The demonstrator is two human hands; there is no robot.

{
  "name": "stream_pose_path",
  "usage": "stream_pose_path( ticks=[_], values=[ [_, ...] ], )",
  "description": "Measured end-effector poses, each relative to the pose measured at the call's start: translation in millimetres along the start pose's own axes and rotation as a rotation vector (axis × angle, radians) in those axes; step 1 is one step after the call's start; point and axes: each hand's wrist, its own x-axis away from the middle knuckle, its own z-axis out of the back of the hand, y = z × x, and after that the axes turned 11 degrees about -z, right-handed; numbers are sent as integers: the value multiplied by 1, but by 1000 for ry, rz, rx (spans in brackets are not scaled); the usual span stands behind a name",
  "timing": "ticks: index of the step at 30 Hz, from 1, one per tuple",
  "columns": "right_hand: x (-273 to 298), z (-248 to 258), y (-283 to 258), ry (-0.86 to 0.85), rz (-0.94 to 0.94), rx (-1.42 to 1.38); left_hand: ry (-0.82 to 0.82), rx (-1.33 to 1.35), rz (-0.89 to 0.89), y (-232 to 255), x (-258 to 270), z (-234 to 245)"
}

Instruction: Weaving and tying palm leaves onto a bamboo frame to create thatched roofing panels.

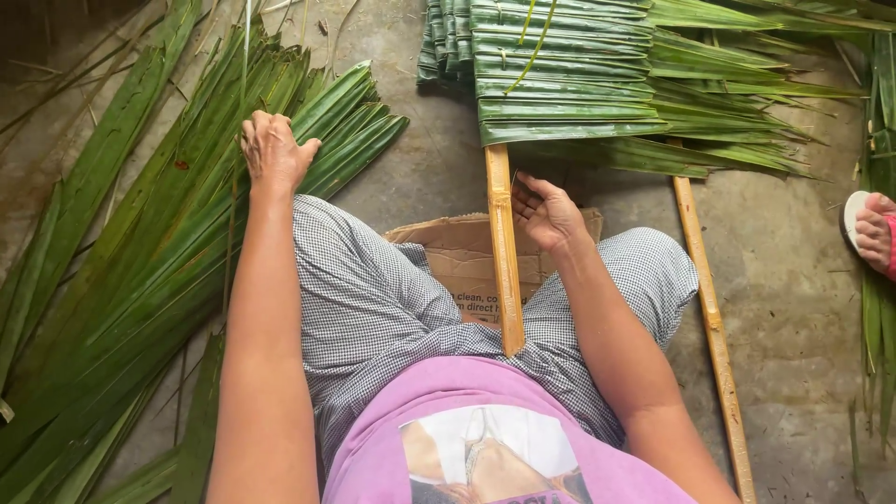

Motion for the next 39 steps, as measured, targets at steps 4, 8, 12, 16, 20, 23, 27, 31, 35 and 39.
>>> stream_pose_path(
  ticks=[4, 8, 12, 16, 20, 23, 27, 31, 35, 39],
  values=[
    [-4, 2, 1, 1, 2, -2, 72, -10, -41, -3, -1, -1],
    [-7, 4, 0, 4, 4, -3, 92, 2, -57, -9, -1, -6],
    [-1, -1, 0, 16, 4, -11, 92, -73, -95, -17, -4, -19],
    [-7, 3, 0, 11, 5, -15, 102, -90, -109, -13, -3, -16],
    [-5, 2, 0, 14, 10, -17, 135, -47, -132, -5, -1, -3],
    [-5, 3, -1, 13, 9, -13, 131, 106, -97, 5, 4, 13],
    [-4, 7, -3, 8, 3, -19, 157, 403, 2, 27, 12, 47],
    [0, 9, -6, 13, 13, -13, 165, 434, -2, 19, 13, 66],
    [15, 4, -6, 0, 52, -46, 133, 641, -17, 11, 4, 108],
    [26, -2, -7, -4, 91, -82, -28, 915, 155, 3, -13, 158]
  ],
)
